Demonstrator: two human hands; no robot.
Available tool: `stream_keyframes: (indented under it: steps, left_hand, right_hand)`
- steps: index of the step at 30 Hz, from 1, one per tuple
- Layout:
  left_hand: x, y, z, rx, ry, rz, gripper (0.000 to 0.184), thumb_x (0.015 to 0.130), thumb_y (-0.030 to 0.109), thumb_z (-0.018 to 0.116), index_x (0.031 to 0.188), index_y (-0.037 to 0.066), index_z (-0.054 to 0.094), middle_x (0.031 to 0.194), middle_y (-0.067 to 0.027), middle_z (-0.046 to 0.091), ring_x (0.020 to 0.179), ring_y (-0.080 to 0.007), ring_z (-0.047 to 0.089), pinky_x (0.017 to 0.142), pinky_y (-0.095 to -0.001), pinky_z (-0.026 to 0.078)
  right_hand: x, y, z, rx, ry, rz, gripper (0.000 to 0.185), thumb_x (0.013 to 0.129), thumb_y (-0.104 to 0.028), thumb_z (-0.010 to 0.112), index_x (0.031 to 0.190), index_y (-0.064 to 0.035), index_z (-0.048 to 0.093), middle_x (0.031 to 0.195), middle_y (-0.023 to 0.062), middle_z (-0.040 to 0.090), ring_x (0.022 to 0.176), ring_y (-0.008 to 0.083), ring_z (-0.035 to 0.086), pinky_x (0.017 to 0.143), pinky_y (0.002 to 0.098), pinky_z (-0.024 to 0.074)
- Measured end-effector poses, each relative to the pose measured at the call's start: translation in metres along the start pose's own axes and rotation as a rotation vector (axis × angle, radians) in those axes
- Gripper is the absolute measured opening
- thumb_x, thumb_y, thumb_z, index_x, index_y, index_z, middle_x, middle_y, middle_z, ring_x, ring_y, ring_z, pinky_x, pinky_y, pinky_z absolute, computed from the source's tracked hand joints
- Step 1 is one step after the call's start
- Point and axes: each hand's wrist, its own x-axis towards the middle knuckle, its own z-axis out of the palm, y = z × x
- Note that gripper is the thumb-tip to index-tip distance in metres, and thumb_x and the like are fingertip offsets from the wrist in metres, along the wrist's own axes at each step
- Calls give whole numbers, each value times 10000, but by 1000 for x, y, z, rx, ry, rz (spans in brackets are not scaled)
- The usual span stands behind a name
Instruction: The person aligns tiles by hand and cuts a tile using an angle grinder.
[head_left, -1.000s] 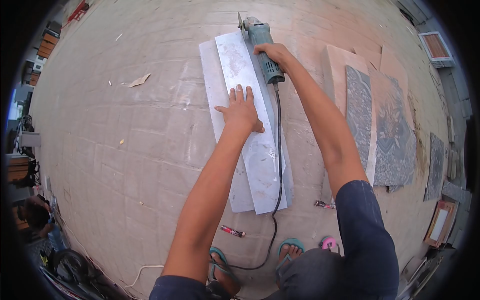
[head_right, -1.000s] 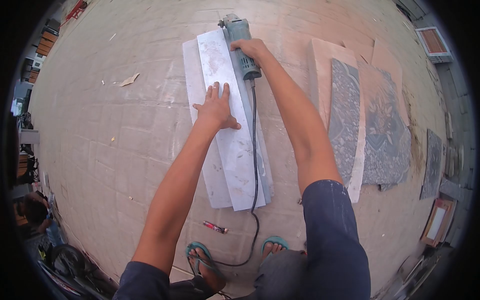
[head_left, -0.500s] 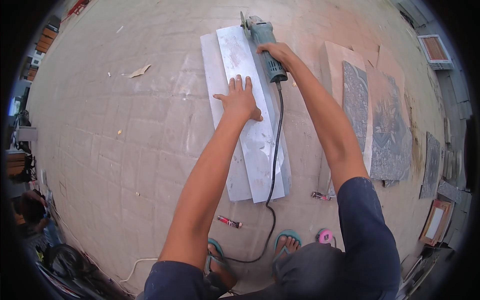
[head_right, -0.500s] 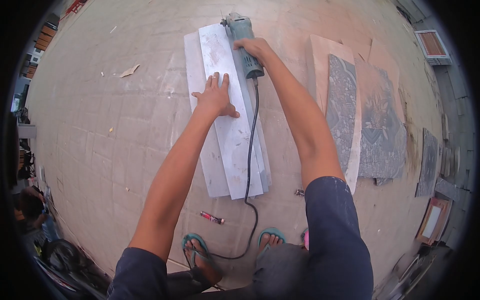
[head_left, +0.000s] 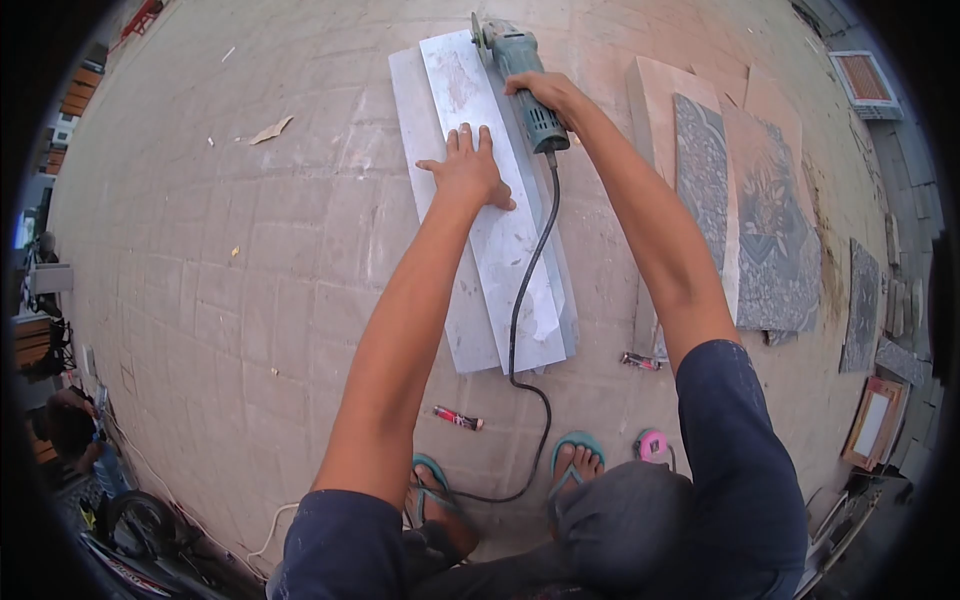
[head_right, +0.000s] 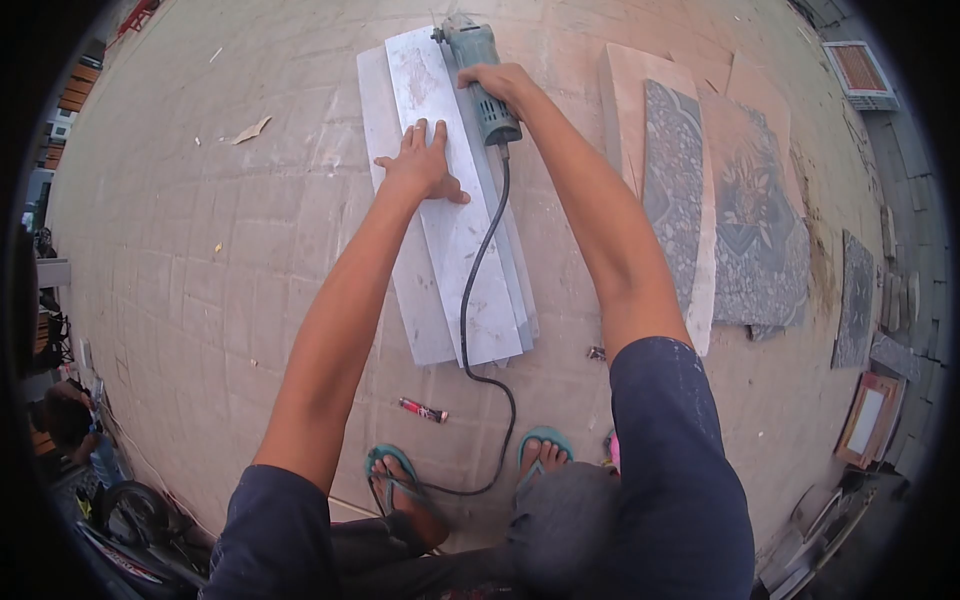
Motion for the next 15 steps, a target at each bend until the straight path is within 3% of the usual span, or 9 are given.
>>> stream_keyframes:
  steps: [9, 15]
  left_hand:
    - [4, -2, 2, -3, -14, 14, 1331, 556, 483, 893, 1574, 188, 89, 1637, -113, 62, 1506, -292, 109, 1091, -738, 222]
    - [2, -1, 2, 12, -10, 10, 1286, 597, 485, 868, 1573, 168, 94, 1637, -89, 93, 1508, -255, 117, 1088, -740, 212]
  right_hand:
    - [-25, 8, -3, 20, -20, 24, 353, 639, -247, 768, 815, 37, 657, 767, 112, 634, 575, 199, 606, 526, 351, 506]
    - [-32, 21, -5, -5, -27, 33, 369, 642, -282, 772, 830, 14, 658, 776, 91, 625, 569, 180, 591, 510, 341, 491]
